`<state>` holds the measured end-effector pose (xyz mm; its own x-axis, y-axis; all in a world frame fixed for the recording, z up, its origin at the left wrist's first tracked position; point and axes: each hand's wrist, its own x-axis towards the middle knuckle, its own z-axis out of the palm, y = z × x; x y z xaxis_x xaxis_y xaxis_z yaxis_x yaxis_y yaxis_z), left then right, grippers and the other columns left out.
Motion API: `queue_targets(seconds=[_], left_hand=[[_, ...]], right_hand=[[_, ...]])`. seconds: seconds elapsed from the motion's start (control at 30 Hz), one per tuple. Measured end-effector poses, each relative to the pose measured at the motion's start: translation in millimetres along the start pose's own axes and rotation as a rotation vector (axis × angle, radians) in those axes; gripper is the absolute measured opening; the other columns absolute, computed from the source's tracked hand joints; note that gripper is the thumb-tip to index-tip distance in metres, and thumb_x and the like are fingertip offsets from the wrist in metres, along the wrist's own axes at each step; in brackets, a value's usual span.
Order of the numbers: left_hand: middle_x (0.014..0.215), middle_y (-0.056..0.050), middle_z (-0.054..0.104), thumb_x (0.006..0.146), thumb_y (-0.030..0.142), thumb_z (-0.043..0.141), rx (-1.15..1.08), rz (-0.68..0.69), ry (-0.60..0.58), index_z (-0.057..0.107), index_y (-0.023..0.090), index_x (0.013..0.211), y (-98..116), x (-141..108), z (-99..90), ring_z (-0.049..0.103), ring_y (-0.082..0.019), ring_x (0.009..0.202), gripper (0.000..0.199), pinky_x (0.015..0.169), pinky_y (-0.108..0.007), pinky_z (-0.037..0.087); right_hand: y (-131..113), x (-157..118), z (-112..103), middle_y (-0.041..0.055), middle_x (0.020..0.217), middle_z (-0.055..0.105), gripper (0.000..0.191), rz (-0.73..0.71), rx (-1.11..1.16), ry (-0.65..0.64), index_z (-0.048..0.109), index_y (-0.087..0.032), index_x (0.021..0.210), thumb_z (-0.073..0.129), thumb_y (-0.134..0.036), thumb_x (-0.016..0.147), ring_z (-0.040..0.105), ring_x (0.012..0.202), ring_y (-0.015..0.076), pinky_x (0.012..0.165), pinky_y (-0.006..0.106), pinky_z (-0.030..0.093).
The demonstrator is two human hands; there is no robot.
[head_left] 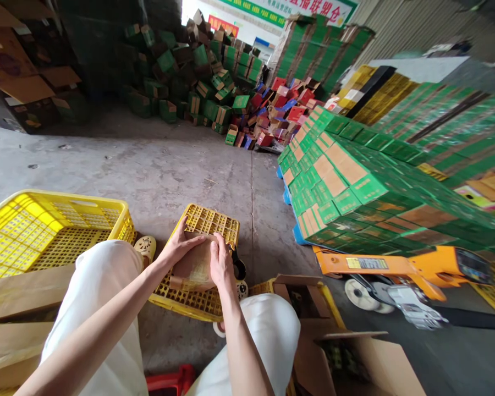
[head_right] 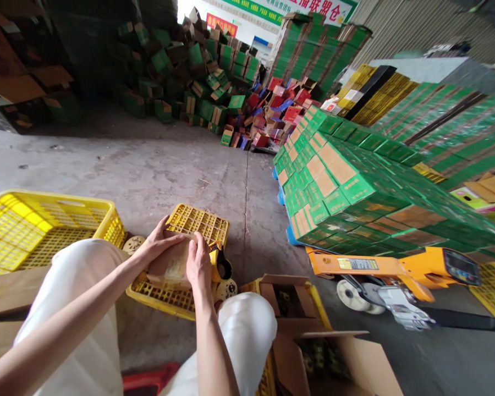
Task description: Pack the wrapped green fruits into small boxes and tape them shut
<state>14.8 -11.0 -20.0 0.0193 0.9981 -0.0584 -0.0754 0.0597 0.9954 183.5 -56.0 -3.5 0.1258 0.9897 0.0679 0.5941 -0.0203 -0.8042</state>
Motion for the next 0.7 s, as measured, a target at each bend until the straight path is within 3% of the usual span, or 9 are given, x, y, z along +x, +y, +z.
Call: queue_targets(seconds=[0.13,0.3,0.5,0.7], left_hand=[[0.178,-0.015,0.039,0.077,0.054,0.093,0.094,0.036,0.008,0.023,0.027,0.176,-9,-18,-3.9,0.035,-0.035,0.166,0.125,0.136,-0.046,0.03],[0.186,-0.013,0.016,0.079,0.055,0.091,0.073,0.051,-0.024,0.009,0.025,0.179,-25,-48,-7.3,0.016,-0.033,0.172,0.133,0.14,-0.045,0.016],[0.185,-0.014,0.018,0.078,0.057,0.092,0.046,0.027,-0.021,0.011,0.026,0.179,-34,-72,-8.3,0.015,-0.036,0.172,0.134,0.139,-0.047,0.019],[0.184,-0.015,0.024,0.083,0.057,0.088,0.08,0.086,-0.033,0.013,0.025,0.179,-37,-83,-9.1,0.019,-0.037,0.171,0.126,0.139,-0.051,0.019]], right_hand=[[0,1,0,0.0131,0.155,0.067,0.057,-0.006,0.0,-0.007,0.06,-0.023,0.154,0.033,-0.049,0.112,0.064,0.144,0.027,0.122,0.044,0.05],[-1,-1,-1,0.0119,0.155,0.068,0.056,-0.035,0.005,-0.004,0.06,-0.023,0.153,0.033,-0.049,0.112,0.064,0.144,0.0254,0.121,0.041,0.05],[-2,-2,-2,0.0141,0.154,0.069,0.057,-0.026,0.003,-0.008,0.061,-0.021,0.153,0.034,-0.048,0.111,0.065,0.143,0.0272,0.12,0.043,0.051],[-2,-3,-1,0.0153,0.152,0.069,0.055,-0.035,0.013,0.017,0.063,-0.02,0.151,0.037,-0.048,0.111,0.066,0.141,0.028,0.118,0.043,0.053]])
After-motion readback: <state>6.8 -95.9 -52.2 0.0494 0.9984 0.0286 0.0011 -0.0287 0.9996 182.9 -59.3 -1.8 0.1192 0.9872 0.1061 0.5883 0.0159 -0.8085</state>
